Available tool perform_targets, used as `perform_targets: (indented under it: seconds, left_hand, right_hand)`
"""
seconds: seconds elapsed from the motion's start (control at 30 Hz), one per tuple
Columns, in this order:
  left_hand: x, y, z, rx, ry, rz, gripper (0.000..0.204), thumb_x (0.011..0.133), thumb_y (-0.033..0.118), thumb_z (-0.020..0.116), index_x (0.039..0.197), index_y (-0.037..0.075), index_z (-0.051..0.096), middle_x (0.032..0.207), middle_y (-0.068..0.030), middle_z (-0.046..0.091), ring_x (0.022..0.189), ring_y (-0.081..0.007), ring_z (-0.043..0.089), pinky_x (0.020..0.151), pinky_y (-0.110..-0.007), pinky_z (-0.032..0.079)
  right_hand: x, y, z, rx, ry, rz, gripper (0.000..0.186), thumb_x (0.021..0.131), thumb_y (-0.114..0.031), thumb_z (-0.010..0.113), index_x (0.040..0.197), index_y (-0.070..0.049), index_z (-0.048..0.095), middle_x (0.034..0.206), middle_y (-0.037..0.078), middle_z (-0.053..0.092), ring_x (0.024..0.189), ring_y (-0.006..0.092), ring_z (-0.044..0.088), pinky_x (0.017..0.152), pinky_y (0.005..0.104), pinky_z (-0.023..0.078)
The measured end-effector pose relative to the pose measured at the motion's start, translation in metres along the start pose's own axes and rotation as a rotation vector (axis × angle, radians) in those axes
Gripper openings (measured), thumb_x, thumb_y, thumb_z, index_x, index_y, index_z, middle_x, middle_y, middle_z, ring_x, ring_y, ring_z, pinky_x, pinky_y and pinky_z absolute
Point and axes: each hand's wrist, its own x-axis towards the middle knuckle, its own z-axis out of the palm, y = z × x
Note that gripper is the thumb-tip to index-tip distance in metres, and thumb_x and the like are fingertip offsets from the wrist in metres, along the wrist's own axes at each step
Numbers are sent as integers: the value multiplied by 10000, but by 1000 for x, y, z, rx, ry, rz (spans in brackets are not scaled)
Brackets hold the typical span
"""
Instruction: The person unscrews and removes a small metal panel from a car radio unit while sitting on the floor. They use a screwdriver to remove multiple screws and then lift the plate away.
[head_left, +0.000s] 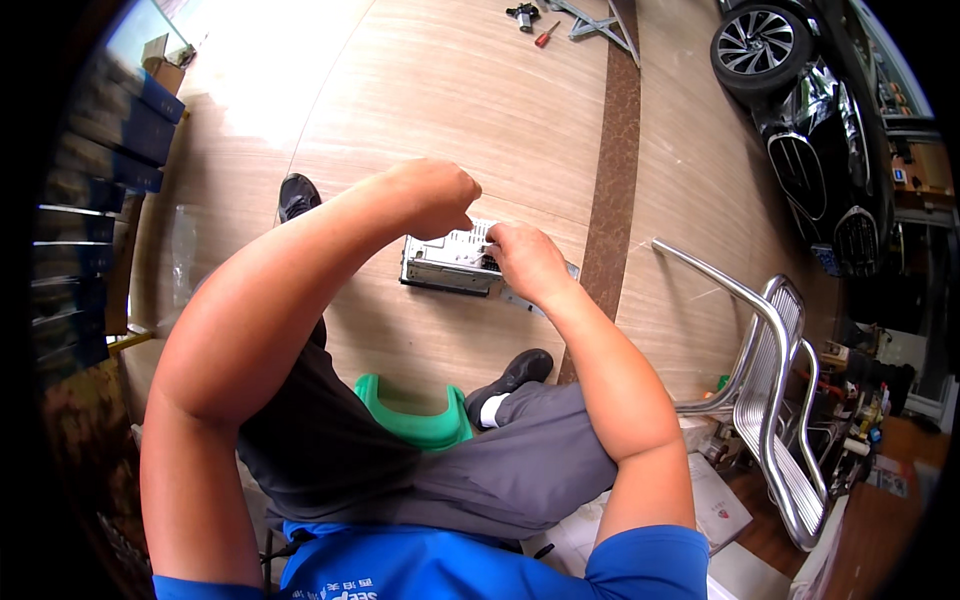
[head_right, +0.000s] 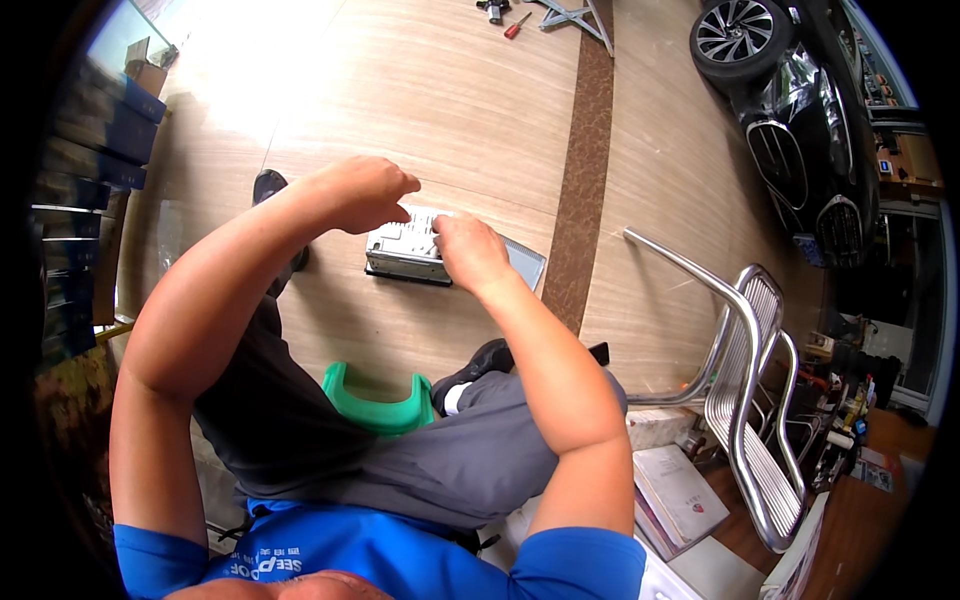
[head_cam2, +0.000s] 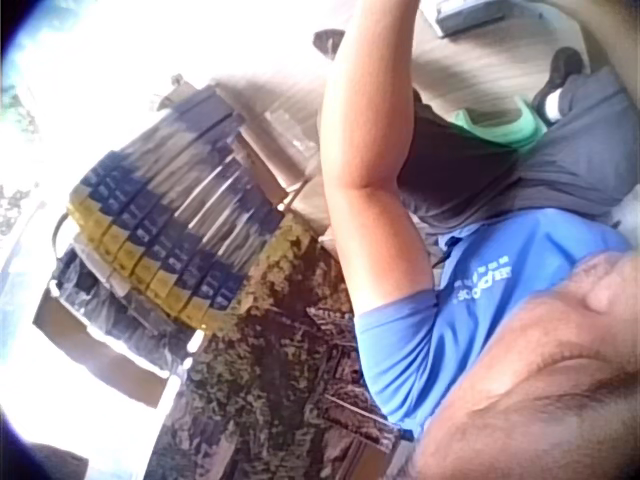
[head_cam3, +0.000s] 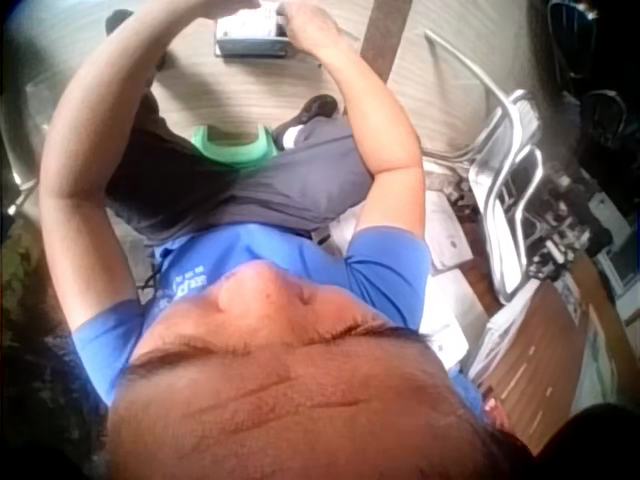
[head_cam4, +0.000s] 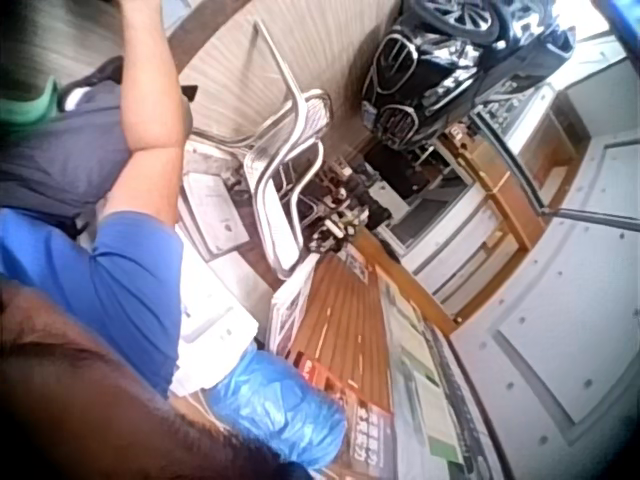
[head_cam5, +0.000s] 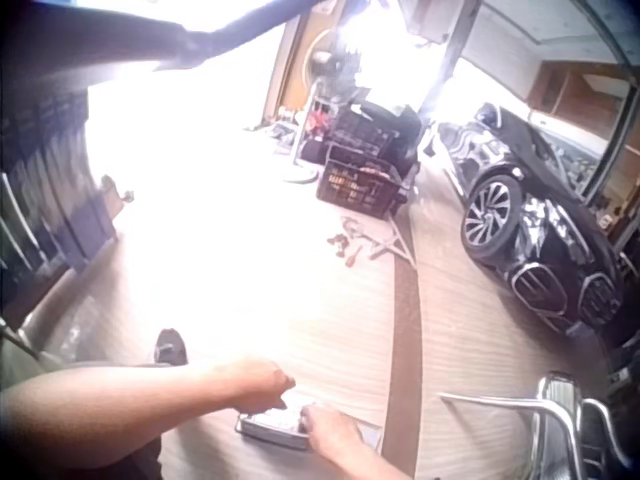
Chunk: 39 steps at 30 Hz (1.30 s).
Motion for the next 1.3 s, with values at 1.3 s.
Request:
perform_targets:
  seconds: [1.3]
  left_hand:
    - [-3, 3, -3, 15, -16, -14, 337, 898, 313, 697, 1069, 25, 659, 1004, -190, 706, 1039, -363, 654, 883, -458, 516]
  right_hand:
    - [9, 1, 19, 176, -55, 131, 196, 827, -69, 547, 931, 0, 699, 932, 260, 670, 925, 401, 662, 796, 445, 514]
